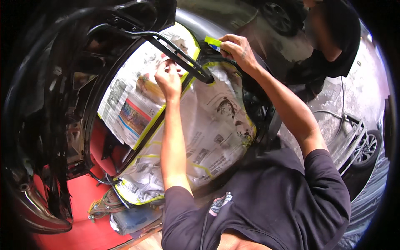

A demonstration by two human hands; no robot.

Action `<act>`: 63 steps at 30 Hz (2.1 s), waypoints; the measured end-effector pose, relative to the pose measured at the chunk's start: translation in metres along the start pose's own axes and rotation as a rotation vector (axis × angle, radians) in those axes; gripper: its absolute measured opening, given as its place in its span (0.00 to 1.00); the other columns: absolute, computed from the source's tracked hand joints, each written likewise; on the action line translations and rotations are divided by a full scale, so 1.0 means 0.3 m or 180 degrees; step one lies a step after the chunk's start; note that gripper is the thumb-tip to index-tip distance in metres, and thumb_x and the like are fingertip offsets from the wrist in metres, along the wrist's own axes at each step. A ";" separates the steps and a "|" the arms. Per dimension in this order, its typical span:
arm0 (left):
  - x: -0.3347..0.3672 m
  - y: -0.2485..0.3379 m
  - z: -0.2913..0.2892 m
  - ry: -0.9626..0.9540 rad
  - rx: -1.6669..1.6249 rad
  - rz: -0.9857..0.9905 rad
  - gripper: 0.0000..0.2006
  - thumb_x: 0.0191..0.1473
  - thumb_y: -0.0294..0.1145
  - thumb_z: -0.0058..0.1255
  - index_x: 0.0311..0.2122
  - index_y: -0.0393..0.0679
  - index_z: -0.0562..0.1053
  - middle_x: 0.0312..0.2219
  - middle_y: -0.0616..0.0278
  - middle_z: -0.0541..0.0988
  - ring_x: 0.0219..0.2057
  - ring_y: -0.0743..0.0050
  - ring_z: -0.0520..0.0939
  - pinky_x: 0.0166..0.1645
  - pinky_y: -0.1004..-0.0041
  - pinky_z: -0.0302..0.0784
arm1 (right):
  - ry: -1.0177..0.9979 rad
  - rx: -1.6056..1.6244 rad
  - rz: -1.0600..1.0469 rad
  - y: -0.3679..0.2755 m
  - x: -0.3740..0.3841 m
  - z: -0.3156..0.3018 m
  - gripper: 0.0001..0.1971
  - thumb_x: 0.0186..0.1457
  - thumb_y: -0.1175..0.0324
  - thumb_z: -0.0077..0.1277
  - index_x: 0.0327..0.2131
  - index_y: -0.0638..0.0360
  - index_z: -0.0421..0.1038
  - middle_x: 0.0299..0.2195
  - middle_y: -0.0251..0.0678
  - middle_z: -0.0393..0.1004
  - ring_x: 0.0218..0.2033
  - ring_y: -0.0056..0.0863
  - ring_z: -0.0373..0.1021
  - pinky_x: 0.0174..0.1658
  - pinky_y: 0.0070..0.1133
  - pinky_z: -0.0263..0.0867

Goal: The person places sheets of newspaper over the front bumper and hood of a black car. They secure the newspaper using yellow masking tape, smoothing the paper and pressing the tape down to create a protective mask for the vehicle's surface.

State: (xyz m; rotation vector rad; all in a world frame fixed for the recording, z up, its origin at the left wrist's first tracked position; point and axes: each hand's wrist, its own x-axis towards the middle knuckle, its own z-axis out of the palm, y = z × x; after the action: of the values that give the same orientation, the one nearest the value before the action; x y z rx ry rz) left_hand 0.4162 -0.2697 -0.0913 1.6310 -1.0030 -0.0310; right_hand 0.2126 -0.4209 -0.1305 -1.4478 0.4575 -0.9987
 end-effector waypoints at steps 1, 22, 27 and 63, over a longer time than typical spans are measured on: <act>-0.007 -0.005 0.005 0.0050 -0.0102 -0.0076 0.09 0.65 0.26 0.48 0.39 0.30 0.78 0.28 0.59 0.81 0.21 0.74 0.82 0.20 0.75 0.79 | -0.0021 -0.0008 0.0017 -0.001 0.004 0.014 0.16 0.53 0.66 0.49 0.38 0.71 0.78 0.21 0.31 0.74 0.23 0.17 0.68 0.29 0.20 0.64; -0.004 0.171 0.017 -0.0052 -0.0070 -0.0313 0.08 0.56 0.25 0.64 0.39 0.34 0.79 0.31 0.67 0.79 0.25 0.83 0.76 0.30 0.80 0.73 | -0.0464 -0.0529 -0.1736 -0.060 0.097 0.174 0.10 0.48 0.72 0.51 0.34 0.64 0.78 0.24 0.41 0.76 0.32 0.33 0.69 0.41 0.27 0.68; -0.065 0.245 0.074 0.0711 0.0538 0.1113 0.01 0.57 0.21 0.60 0.35 0.38 0.79 0.30 0.66 0.79 0.32 0.77 0.78 0.38 0.76 0.75 | 0.0112 0.0227 -0.0898 -0.013 0.173 0.144 0.09 0.53 0.71 0.51 0.33 0.66 0.78 0.24 0.38 0.77 0.26 0.19 0.70 0.33 0.22 0.68; 0.460 -0.260 0.144 -0.0766 0.0872 0.0319 0.22 0.51 0.16 0.64 0.49 0.42 0.70 0.32 0.62 0.83 0.36 0.78 0.82 0.41 0.75 0.78 | -0.1797 -0.3056 -0.0677 0.065 0.180 0.123 0.22 0.53 0.68 0.54 0.54 0.56 0.73 0.28 0.44 0.81 0.31 0.42 0.80 0.33 0.36 0.75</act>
State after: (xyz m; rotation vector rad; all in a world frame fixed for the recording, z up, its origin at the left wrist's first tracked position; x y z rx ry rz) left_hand 0.5267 -0.3906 -0.1037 1.8537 -1.3185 -0.0233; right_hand 0.2769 -0.4442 -0.1277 -2.5845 0.3742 -0.4627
